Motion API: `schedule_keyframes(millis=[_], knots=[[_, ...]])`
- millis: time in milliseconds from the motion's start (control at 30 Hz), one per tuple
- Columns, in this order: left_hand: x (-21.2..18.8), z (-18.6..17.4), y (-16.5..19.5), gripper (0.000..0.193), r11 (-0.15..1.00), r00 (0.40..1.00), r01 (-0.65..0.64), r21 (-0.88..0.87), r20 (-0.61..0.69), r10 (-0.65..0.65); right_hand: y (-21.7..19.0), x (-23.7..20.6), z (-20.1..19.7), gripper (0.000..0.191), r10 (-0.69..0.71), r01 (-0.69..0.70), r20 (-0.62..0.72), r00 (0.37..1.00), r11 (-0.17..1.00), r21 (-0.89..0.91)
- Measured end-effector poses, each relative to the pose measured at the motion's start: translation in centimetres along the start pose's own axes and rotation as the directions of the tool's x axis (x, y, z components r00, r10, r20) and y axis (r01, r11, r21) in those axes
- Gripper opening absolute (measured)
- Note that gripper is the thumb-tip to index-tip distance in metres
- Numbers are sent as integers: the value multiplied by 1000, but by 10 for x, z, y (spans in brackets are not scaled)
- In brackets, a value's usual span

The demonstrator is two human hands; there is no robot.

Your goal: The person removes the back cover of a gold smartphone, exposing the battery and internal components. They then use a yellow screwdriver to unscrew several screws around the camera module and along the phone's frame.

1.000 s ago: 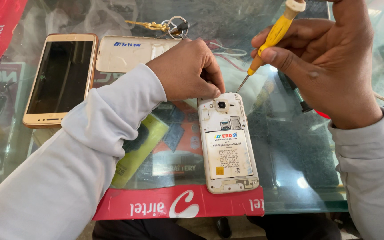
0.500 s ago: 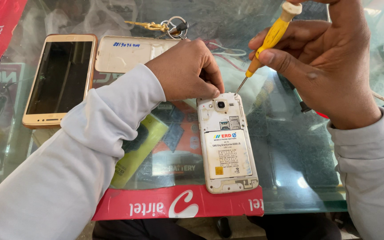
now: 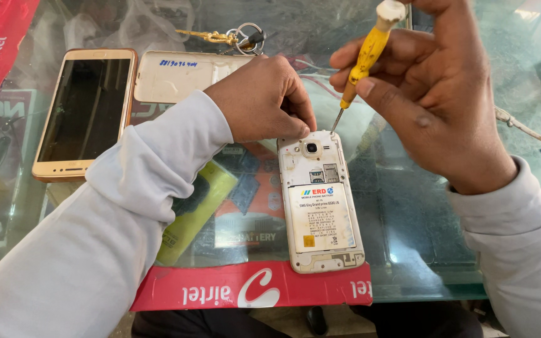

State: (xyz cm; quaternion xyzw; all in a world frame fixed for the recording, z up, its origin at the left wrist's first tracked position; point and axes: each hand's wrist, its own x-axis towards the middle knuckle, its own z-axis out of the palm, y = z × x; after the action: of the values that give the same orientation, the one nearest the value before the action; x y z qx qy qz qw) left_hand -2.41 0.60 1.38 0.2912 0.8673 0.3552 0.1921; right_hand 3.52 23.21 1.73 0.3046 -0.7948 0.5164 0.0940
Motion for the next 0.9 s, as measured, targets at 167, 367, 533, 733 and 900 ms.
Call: schedule_keyframes(millis=[167, 367, 533, 733, 900], knots=[[-1, 0, 2, 16, 1000, 1000, 5, -14, 4, -5, 12, -2, 4, 61, -174, 179, 56, 983, 979, -97], [0, 0, 0, 16, 998, 999, -49, 26, -1, 49, 21, -6, 2, 62, -292, 296, 45, 955, 936, -192], [1, 1, -4, 16, 999, 999, -35, 21, -10, 35, 24, -5, 5, 68, -287, 278, -1, 958, 930, -239], [2, 1, -6, 15, 995, 996, -92, 37, -17, 92, 24, -7, 4, 82, -206, 203, -38, 978, 976, -72], [2, 1, -7, 15, 1000, 1000, 6, -4, -6, -6, 23, -8, -1, 71, -114, 115, 14, 993, 993, -31]])
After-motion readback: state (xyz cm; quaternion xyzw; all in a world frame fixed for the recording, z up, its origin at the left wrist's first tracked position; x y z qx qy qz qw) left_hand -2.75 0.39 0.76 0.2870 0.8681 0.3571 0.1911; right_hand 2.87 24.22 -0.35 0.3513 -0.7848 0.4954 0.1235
